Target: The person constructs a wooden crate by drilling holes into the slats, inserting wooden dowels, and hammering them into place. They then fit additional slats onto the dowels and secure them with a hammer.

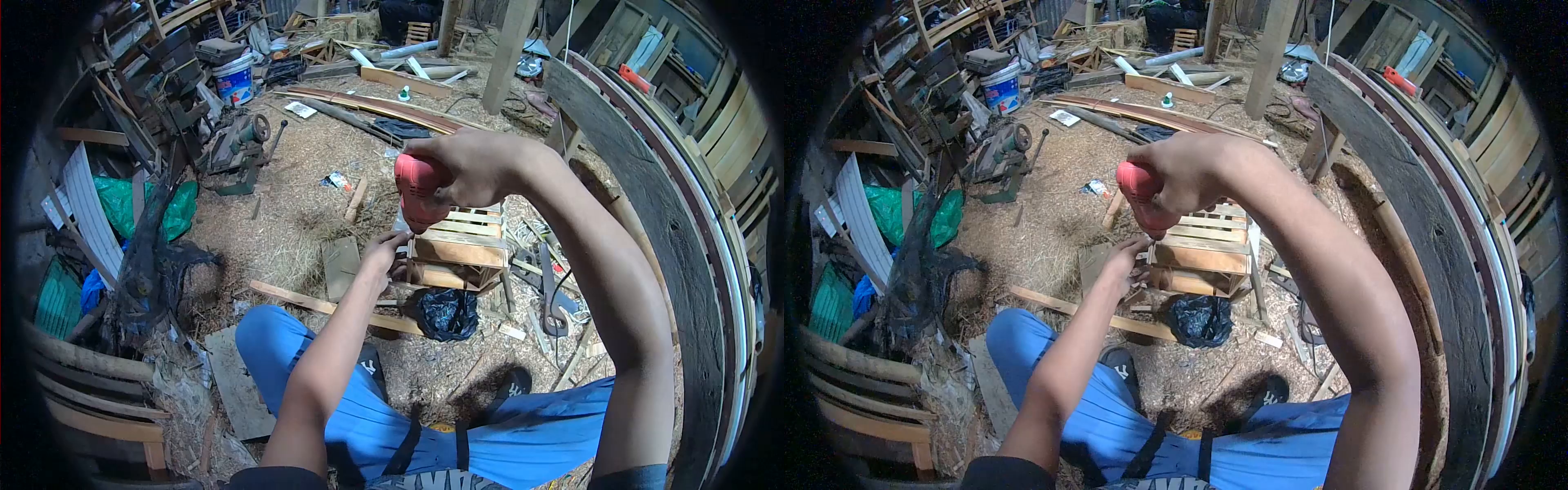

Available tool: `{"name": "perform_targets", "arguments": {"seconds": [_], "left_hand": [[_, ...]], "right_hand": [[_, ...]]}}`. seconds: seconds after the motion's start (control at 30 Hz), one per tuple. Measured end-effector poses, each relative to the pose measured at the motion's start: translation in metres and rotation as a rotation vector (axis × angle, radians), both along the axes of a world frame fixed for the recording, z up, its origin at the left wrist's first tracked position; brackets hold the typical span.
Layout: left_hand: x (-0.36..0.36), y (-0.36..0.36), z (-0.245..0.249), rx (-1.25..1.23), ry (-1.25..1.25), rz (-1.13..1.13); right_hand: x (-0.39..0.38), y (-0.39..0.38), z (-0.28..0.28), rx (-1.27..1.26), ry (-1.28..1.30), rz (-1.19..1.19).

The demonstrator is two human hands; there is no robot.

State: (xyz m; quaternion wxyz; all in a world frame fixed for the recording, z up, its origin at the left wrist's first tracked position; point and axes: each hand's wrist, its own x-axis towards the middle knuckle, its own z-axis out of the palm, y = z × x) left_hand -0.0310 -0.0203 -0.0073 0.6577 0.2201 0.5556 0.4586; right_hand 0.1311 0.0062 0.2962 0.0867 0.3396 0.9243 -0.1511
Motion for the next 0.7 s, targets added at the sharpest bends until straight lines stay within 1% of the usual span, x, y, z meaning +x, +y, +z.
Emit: {"name": "perform_targets", "arguments": {"seconds": [0.17, 0.33, 0.4, 0.53, 0.6, 0.7], "left_hand": [[0.0028, -0.0037, 0.0092, 0.016, 0.054, 0.004], [0.0036, -0.0031, 0.0055, 0.028, 0.047, 0.012], [0.0028, -0.0040, 0.0042, 0.032, 0.030, 0.007], [0.0031, -0.0025, 0.0061, 0.023, 0.052, 0.002], [0.0026, -0.0026, 0.0042, 0.005, 0.055, -0.002], [0.0011, -0.0002, 0.0017, 0.013, 0.063, -0.010]], "right_hand": [[0.0037, 0.0087, -0.0058, -0.008, 0.027, 0.002], [0.0022, 0.0083, -0.0054, -0.029, 0.046, 0.026], [-0.0003, 0.0080, -0.0050, -0.027, -0.007, -0.012], [-0.0012, 0.0060, -0.0032, -0.022, -0.010, -0.025], [0.0003, 0.0058, -0.0040, 0.028, 0.007, 0.017], [0.0005, 0.0098, -0.0060, 0.024, -0.003, 0.038]]}}
